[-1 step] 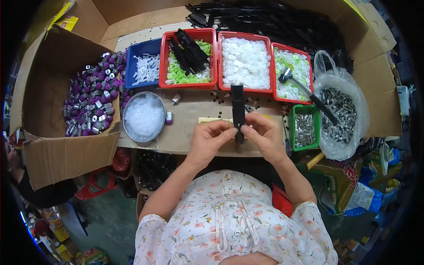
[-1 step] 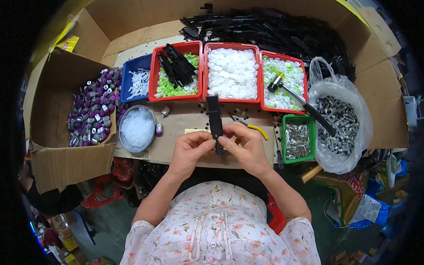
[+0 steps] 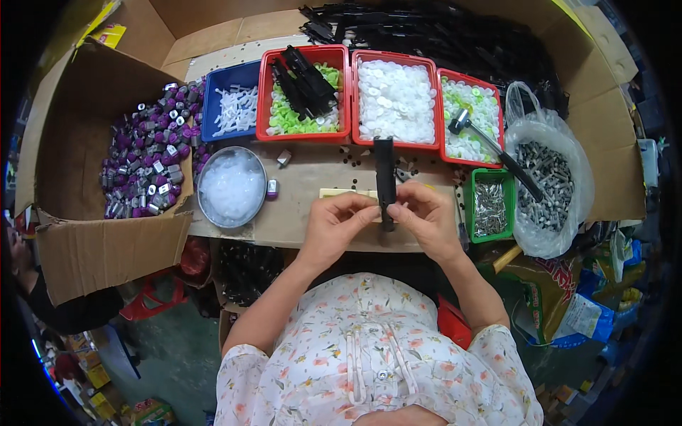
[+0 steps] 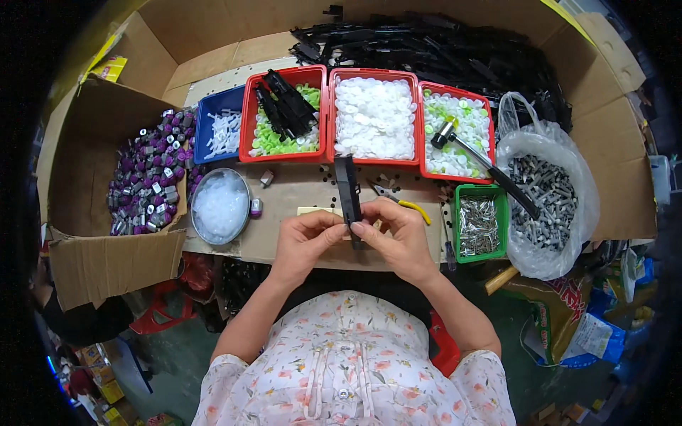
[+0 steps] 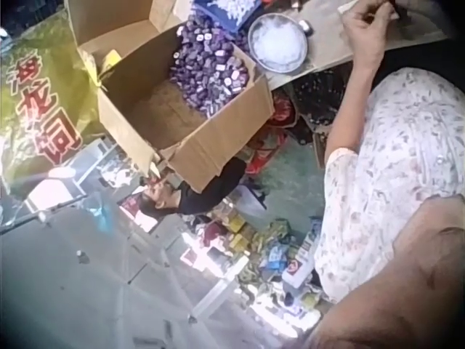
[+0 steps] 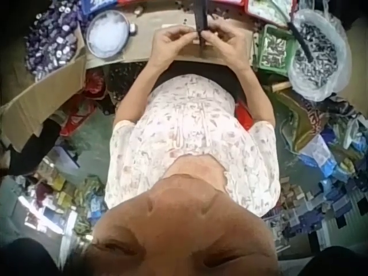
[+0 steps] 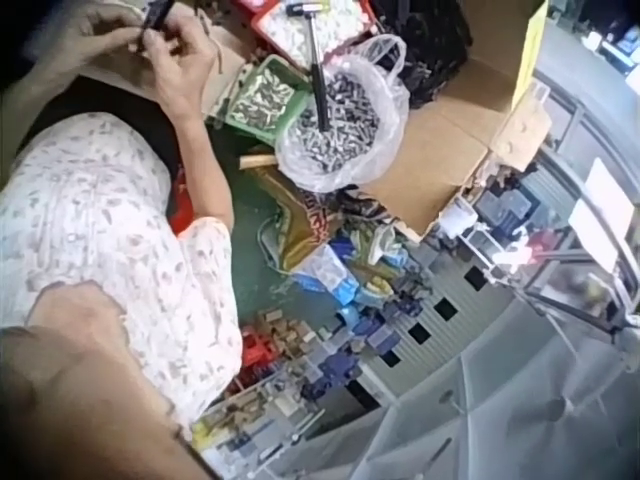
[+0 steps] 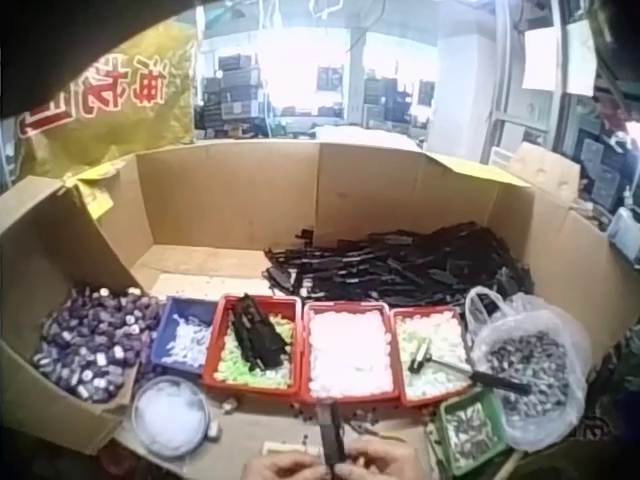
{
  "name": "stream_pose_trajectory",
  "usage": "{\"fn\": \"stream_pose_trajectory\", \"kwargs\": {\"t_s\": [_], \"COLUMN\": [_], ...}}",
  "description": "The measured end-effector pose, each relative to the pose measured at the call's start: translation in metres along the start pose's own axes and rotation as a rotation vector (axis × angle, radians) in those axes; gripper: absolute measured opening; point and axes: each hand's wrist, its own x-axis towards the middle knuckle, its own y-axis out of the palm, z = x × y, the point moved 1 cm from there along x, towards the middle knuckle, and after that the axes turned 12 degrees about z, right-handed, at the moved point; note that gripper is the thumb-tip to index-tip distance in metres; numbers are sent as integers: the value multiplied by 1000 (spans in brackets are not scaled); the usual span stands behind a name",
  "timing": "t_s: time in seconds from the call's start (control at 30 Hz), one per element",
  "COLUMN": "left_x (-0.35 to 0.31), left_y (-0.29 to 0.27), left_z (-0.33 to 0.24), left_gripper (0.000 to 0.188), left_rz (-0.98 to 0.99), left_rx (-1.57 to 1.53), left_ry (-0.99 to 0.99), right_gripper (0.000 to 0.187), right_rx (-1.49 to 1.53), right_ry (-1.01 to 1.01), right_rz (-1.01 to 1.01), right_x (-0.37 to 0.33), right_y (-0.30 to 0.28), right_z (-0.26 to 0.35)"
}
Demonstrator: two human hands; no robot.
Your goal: Assembling small toy components at a factory workbench using various parts and tools.
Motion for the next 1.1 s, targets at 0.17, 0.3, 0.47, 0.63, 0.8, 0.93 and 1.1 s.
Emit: {"fn": "stream_pose_trajectory", "kwargs": {"t_s": [0.17,0.3,0.47,0.63,0.8,0.93,1.1], "left_x": [-5,7,24,22,13,3,-5], "left_y": [-44,-70,-89,-84,-72,-58,-32], "left_z": [-32,-43,-32,-36,-44,-37,-26], "left_gripper": [18,15,15,20,28,29,21], "left_rz": [-330,-484,-399,-392,-356,-196,-197], "left_rx": [1359,1764,1887,1710,1208,382,-150], "left_ry": [355,263,-25,100,179,48,-30], "right_gripper": [20,27,26,29,32,33,36], "right_rx": [-949,-1265,-1431,-1559,-1715,-1433,-1169], "right_ry": [-283,-263,-246,-270,-277,-266,-522], "right_rz": [10,127,241,277,331,257,-141], "right_x": [2,0,3,4,2,9,20], "right_y": [0,11,18,19,24,12,32], "right_z": [5,2,10,5,3,2,20]}}
